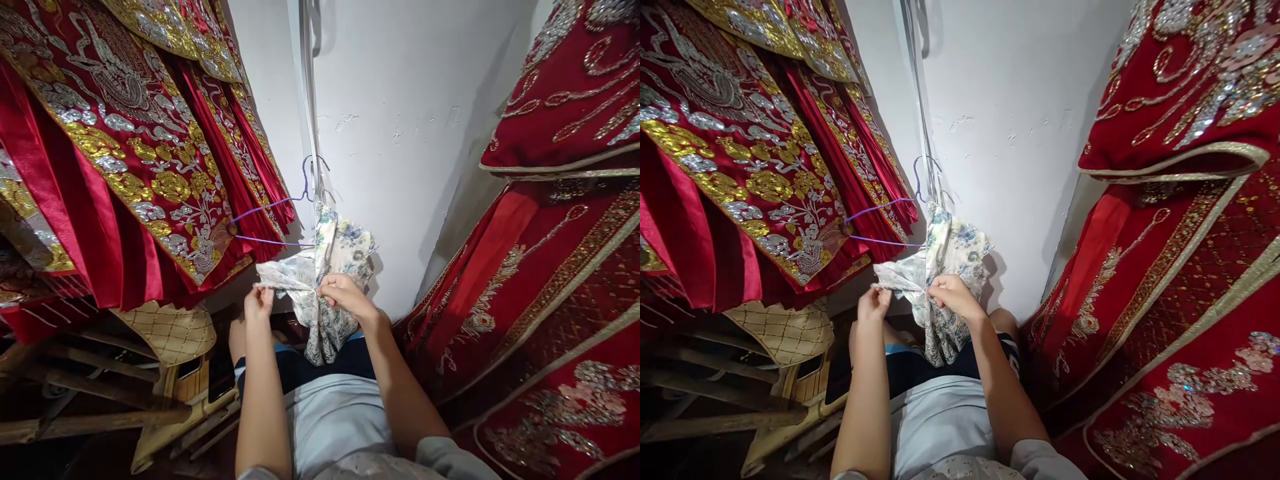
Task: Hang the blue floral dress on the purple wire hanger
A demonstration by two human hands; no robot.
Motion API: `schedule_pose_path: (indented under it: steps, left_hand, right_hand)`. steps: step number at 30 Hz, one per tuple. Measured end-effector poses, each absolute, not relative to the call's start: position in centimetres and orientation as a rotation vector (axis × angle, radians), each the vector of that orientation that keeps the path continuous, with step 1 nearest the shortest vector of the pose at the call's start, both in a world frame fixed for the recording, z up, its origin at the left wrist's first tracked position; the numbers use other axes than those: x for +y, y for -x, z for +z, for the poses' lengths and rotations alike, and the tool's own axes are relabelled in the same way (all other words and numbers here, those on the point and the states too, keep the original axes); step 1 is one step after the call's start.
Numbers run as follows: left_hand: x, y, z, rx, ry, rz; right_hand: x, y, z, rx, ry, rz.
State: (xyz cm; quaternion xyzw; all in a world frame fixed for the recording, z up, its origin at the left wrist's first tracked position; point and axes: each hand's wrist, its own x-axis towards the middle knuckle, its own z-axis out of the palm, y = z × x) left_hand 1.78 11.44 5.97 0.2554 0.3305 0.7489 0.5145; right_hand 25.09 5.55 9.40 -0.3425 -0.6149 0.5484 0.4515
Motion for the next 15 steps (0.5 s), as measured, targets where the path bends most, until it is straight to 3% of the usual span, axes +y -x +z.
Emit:
schedule_pose_path:
  steps: [5, 11, 15]
  left_hand:
    - [10.1, -4.0, 4.1, 0.893, -0.624, 1.556]
    - [6.9, -7.9, 8.8, 0.680, -1.248, 1.454]
    - [2.6, -13.0, 11.8, 0.714, -1.747, 1.279]
  right_hand:
    - [5.9, -27.8, 8.4, -1.579, 0.885, 1.508]
    - [6.7, -31.4, 7.1, -1.685, 1.225, 1.485]
    - [7.3, -30.8, 6.2, -1.504, 1.072, 1.344]
